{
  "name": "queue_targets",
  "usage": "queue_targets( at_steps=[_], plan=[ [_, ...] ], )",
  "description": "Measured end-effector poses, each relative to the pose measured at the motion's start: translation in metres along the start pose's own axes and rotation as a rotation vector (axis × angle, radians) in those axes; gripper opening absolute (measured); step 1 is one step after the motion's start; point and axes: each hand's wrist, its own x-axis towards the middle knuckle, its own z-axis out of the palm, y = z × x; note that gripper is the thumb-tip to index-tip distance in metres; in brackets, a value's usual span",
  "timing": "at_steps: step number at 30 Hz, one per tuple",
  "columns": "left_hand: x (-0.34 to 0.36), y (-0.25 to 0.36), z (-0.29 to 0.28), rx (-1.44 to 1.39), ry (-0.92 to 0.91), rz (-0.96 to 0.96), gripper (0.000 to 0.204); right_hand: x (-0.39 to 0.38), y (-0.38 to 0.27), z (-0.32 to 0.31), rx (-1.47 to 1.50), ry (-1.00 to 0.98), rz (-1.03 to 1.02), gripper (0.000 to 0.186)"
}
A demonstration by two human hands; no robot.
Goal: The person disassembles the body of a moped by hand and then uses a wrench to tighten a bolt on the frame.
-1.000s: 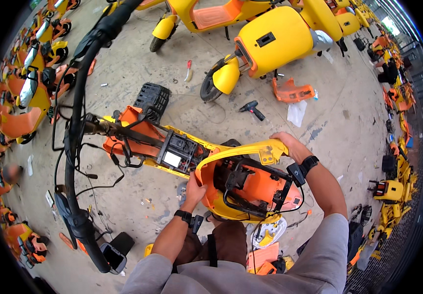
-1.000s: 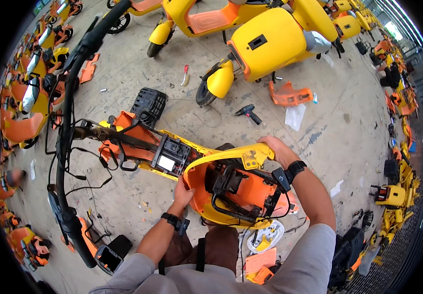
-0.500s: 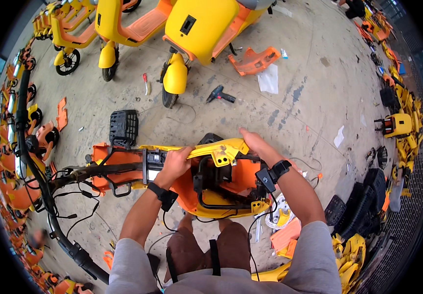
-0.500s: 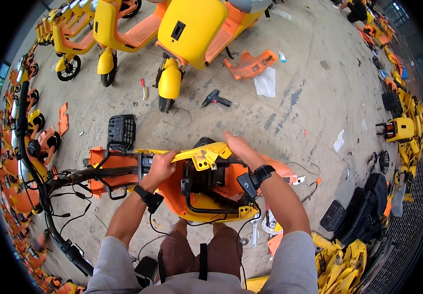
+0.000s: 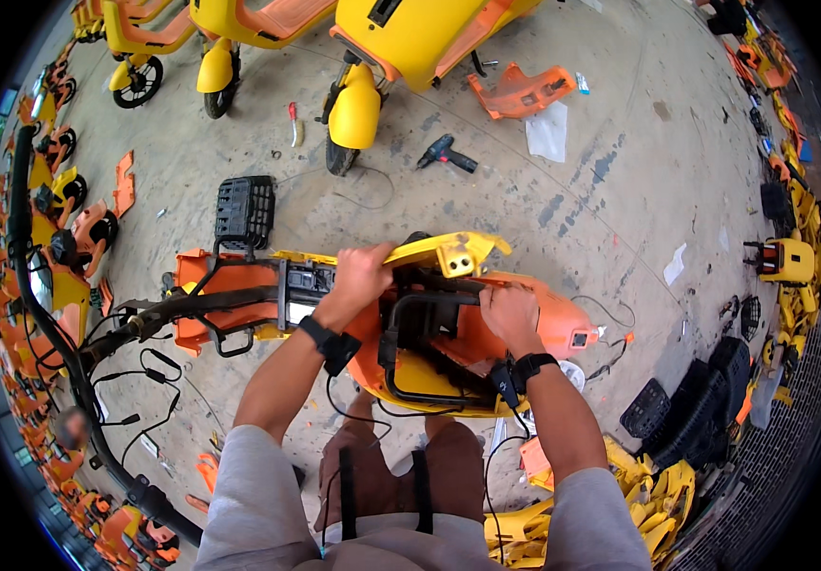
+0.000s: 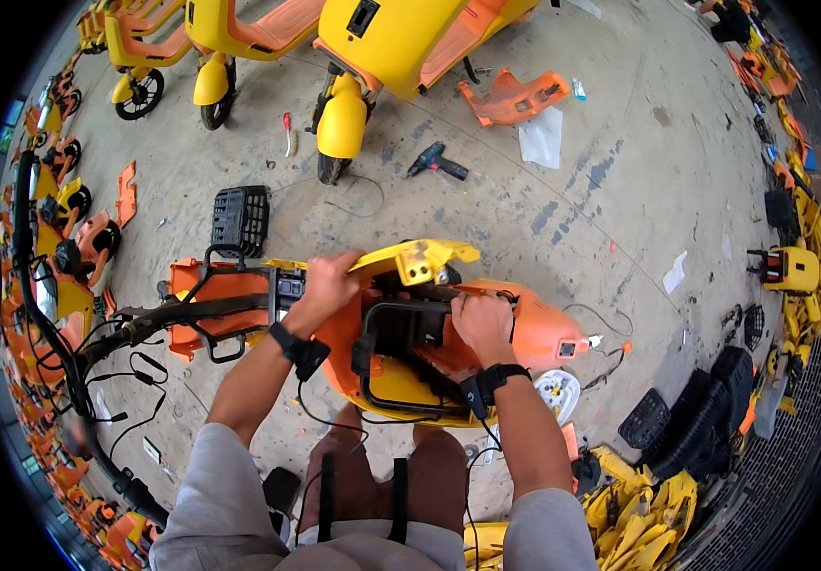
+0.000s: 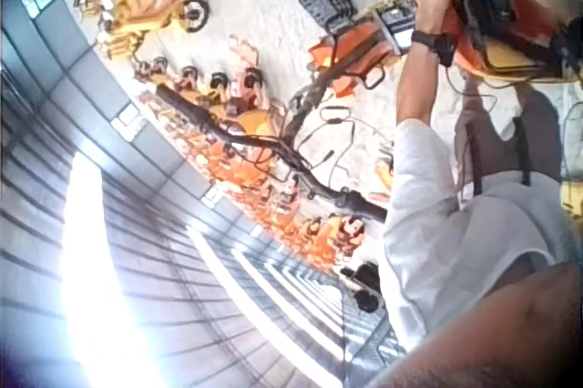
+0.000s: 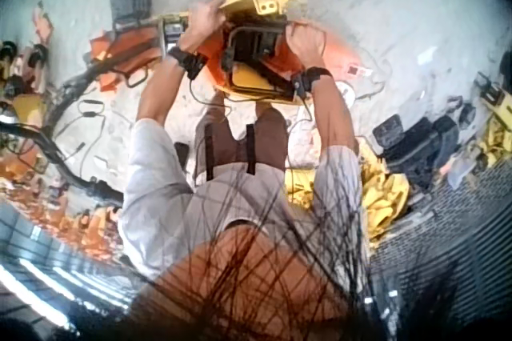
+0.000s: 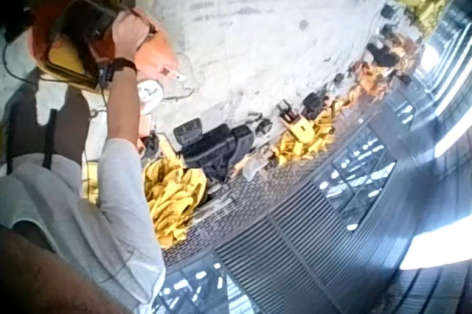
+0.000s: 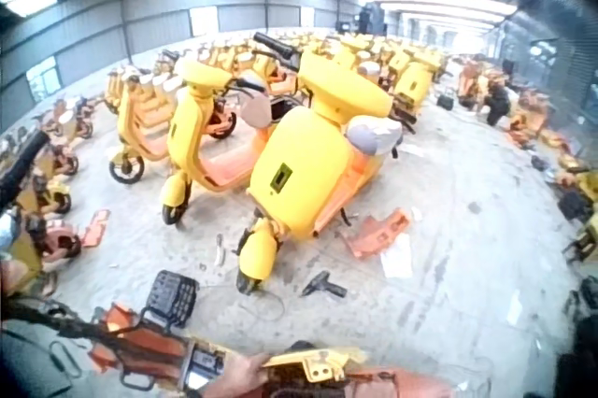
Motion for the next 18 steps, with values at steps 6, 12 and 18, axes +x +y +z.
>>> queue_targets(
  at_steps=[6, 12, 18],
  plan=[
    [-0.049, 0.011, -0.056, -0.146, 0.139, -0.094, 0.034, 0.006, 0.008, 0.002, -0.054, -0.025, -0.072, 0.042],
    [-0.089, 0.028, -0.052, -0.168, 0.138, -0.132, 0.035, 0.000, 0.011, 0.001, -0.133, -0.052, -0.118, 0.039],
    [-0.085, 0.045, -0.055, -0.132, 0.014, -0.044, 0.037, -0.005, 0.012, 0.007, -0.128, -0.097, -0.112, 0.042]
  ],
)
